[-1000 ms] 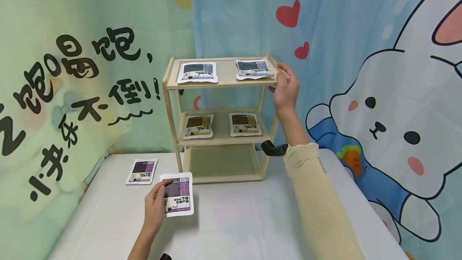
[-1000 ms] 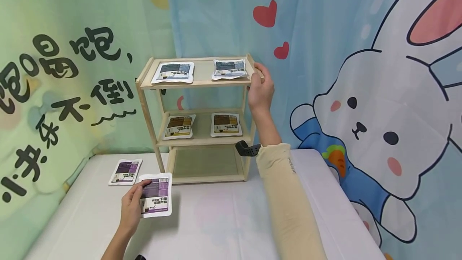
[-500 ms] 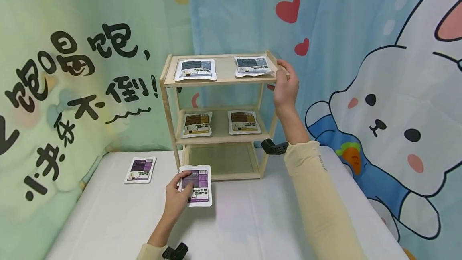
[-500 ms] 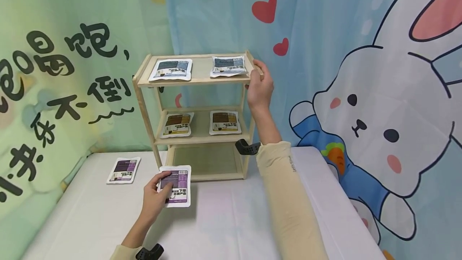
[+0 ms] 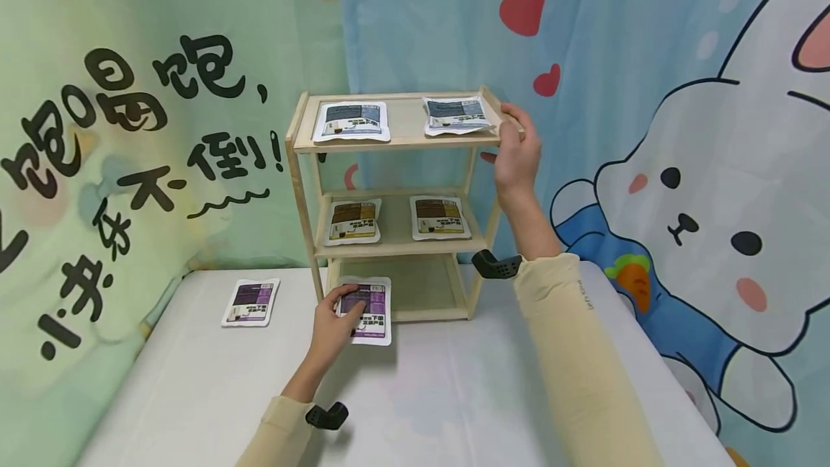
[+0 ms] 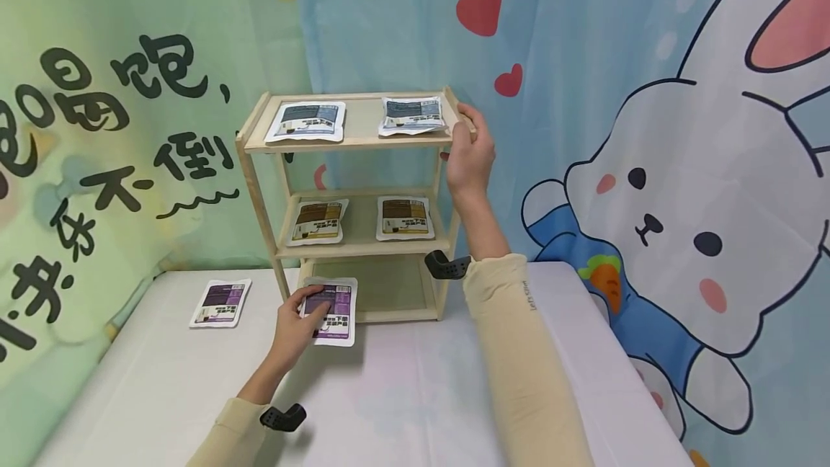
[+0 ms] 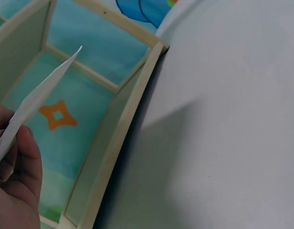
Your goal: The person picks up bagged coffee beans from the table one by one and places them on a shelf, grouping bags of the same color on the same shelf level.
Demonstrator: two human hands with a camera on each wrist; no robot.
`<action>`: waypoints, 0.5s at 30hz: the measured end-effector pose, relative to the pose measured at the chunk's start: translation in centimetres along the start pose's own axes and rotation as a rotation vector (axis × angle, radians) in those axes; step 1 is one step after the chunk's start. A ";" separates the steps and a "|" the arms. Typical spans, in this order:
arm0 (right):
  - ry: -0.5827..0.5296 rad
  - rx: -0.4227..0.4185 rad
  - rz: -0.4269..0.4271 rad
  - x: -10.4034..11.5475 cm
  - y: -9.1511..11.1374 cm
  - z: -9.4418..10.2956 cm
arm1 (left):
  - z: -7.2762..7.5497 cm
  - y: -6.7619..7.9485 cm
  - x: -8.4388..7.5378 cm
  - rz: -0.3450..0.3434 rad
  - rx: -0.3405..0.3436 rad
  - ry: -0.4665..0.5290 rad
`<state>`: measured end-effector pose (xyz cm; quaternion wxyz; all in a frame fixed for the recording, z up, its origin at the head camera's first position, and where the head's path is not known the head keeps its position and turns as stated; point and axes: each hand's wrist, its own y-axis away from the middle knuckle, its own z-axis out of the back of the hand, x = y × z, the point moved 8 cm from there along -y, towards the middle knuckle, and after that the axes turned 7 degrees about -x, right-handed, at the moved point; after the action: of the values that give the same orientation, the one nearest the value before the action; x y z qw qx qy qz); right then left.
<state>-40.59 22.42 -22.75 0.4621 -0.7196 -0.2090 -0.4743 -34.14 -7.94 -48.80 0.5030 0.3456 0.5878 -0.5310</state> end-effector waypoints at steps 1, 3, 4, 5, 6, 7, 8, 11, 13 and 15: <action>0.000 0.001 0.000 0.0 0.0 0.0 | -0.3 -0.4 0.5 0.003 0.001 0.004; -0.003 0.006 -0.002 0.0 -0.1 0.0 | -0.6 -1.1 1.4 0.007 -0.004 0.002; -0.005 0.008 -0.003 0.0 -0.1 0.0 | -0.7 -1.4 1.6 0.001 -0.012 -0.009; -0.006 0.009 -0.004 0.0 -0.1 0.0 | -0.8 -1.7 1.7 -0.005 -0.018 -0.014; -0.008 0.011 -0.003 0.0 -0.1 0.0 | -0.9 -2.1 1.8 -0.009 -0.026 -0.022; -0.009 0.012 -0.003 0.1 -0.1 0.0 | -1.0 -2.4 1.9 -0.021 -0.033 -0.032; -0.009 0.014 -0.004 0.1 -0.1 -0.1 | -1.1 -2.6 1.9 -0.032 -0.038 -0.051; -0.003 0.013 -0.008 0.1 -0.1 -0.1 | -1.5 -3.4 2.3 -0.037 -0.049 -0.118; 0.003 0.011 -0.007 0.1 -0.1 -0.1 | -1.7 -3.8 2.7 -0.023 -0.045 -0.161; 0.008 0.008 -0.003 0.1 -0.1 -0.1 | -1.8 -4.3 3.3 0.000 -0.037 -0.193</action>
<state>-40.66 22.32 -22.60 0.4650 -0.7157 -0.2100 -0.4770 -39.39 -7.44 -50.86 0.5634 0.2836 0.5464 -0.5510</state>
